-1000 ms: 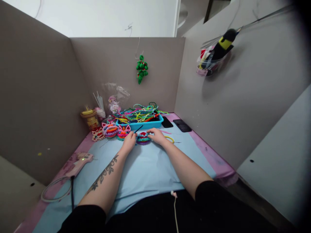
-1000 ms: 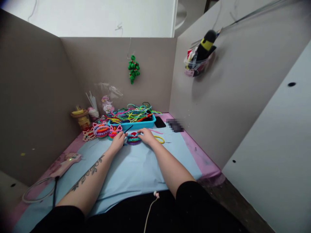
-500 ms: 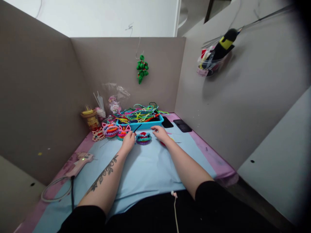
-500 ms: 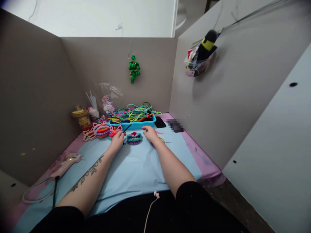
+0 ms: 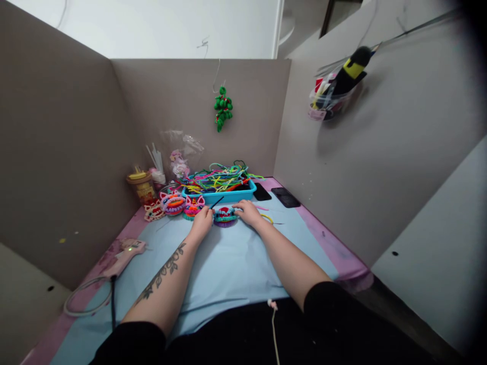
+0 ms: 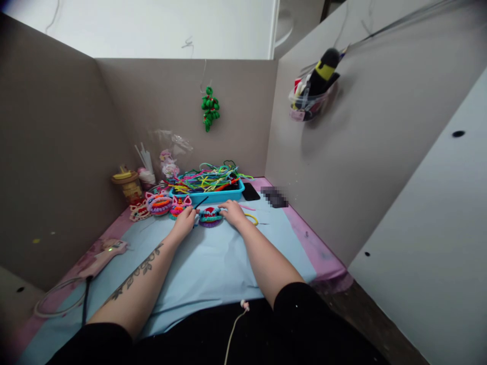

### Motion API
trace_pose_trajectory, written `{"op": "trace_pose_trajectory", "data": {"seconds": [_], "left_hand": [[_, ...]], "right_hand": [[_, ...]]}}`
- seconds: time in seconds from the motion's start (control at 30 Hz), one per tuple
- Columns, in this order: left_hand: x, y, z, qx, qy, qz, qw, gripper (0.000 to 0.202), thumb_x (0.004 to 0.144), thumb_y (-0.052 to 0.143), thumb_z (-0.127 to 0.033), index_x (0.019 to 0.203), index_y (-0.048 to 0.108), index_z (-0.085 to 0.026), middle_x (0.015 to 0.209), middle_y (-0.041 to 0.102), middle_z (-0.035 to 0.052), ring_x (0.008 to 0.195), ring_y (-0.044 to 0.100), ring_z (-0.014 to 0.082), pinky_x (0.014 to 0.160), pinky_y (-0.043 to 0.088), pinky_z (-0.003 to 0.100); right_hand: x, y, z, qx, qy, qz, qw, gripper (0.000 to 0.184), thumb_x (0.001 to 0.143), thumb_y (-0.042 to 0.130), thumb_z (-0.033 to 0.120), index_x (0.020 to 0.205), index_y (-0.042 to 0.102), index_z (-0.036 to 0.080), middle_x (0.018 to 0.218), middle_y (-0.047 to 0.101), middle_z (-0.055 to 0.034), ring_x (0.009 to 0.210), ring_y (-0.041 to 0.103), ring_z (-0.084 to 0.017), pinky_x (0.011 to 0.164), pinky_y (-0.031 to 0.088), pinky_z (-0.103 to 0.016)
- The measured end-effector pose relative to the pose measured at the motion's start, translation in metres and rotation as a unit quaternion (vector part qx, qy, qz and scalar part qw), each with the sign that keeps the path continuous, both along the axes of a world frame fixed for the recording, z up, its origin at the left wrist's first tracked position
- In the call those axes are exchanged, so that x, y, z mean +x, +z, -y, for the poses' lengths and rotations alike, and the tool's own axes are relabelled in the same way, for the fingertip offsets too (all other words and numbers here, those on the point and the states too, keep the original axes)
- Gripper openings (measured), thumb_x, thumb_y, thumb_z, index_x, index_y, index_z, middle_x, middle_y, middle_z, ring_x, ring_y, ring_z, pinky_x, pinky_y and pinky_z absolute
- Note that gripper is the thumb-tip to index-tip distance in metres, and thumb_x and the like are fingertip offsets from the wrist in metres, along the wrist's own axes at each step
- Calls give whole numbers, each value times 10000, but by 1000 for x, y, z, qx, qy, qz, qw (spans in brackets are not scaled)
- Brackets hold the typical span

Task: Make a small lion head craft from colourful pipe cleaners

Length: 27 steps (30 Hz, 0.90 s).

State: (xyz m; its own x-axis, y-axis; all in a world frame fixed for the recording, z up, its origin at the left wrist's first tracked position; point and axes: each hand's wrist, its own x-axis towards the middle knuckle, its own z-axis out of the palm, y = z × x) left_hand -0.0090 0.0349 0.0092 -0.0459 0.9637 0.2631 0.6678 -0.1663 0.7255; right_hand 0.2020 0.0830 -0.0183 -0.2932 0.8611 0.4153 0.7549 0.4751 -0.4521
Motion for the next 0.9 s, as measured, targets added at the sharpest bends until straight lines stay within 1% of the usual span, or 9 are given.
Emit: {"op": "trace_pose_trajectory", "data": {"seconds": [0.23,0.43,0.6,0.77,0.9], "left_hand": [[1,-2,-1,6,-9,-4,1000,247,843,368,-263,827,599,-175,806,662,54,786,595,183,715,425,275],[3,1,2,0,-5,-30,1000,245,844,378,-256,825,606,-169,751,641,45,750,586,181,683,416,268],[2,1,2,7,-5,-34,999,248,847,371,-252,831,605,-171,728,629,40,737,579,180,678,411,268],[1,0,1,10,-6,-33,999,251,848,366,-259,828,602,-174,721,629,39,729,578,180,676,412,267],[2,1,1,9,-6,-39,999,253,848,366,-272,819,599,-176,710,626,37,720,579,181,662,408,265]], "right_hand": [[-1,-3,-1,8,3,3,1000,255,765,616,223,1010,690,218,996,637,-64,956,523,-199,878,359,-308],[-1,-3,0,15,1,5,1000,255,755,631,248,1000,693,218,992,630,-70,962,521,-209,874,368,-314],[1,-1,-1,6,0,-15,1000,262,743,634,206,999,691,213,995,626,-70,969,523,-206,887,371,-323],[1,5,4,2,29,-57,998,264,739,636,203,999,682,200,981,631,-62,945,544,-192,896,375,-327],[-3,9,9,13,45,-57,997,253,726,653,228,976,686,206,974,632,-59,957,543,-199,889,378,-334]]}}
